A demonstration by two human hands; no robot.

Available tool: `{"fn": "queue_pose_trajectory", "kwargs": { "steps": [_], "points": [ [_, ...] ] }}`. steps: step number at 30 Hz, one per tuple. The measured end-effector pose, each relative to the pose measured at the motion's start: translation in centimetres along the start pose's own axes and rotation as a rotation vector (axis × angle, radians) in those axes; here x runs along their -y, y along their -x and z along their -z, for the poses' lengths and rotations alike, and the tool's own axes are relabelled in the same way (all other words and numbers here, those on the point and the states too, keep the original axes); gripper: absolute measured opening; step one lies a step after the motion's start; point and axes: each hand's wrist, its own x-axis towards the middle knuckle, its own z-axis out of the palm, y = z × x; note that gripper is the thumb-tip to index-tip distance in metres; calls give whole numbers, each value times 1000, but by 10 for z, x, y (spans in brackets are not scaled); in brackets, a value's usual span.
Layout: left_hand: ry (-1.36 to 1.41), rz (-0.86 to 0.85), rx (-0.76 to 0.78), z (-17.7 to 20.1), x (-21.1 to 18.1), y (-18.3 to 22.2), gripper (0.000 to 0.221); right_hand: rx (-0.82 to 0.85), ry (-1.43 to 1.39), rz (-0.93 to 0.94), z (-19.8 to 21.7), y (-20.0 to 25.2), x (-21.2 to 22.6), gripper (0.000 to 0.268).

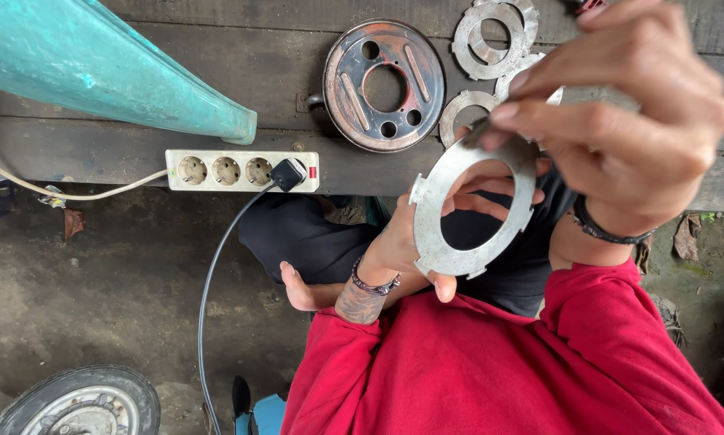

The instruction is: Cleaning motorcycle clutch plates using a wire brush to remove debris.

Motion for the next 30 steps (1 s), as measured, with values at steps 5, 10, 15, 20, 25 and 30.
{"fn": "queue_pose_trajectory", "kwargs": {
  "steps": [5,10,15,20,25,30],
  "points": [
    [-728,-21,84,8,6,-1,86,-1,27,-16,-9,-6,15,10],
    [-371,-59,15,15,31,8,90,69,-28,37,-7,-9,8,4],
    [-598,18,83,14,21,5,78,63,-40,89,-5,-8,9,5],
    [-644,-88,5,13,25,3,82,122,-181,207,-6,-3,-10,9],
    [-469,-124,3,12,37,-6,104,78,-100,90,-4,-3,-4,8],
    [-801,-344,-120,16,45,-5,123,100,-150,98,-9,-9,19,8]
  ]
}}
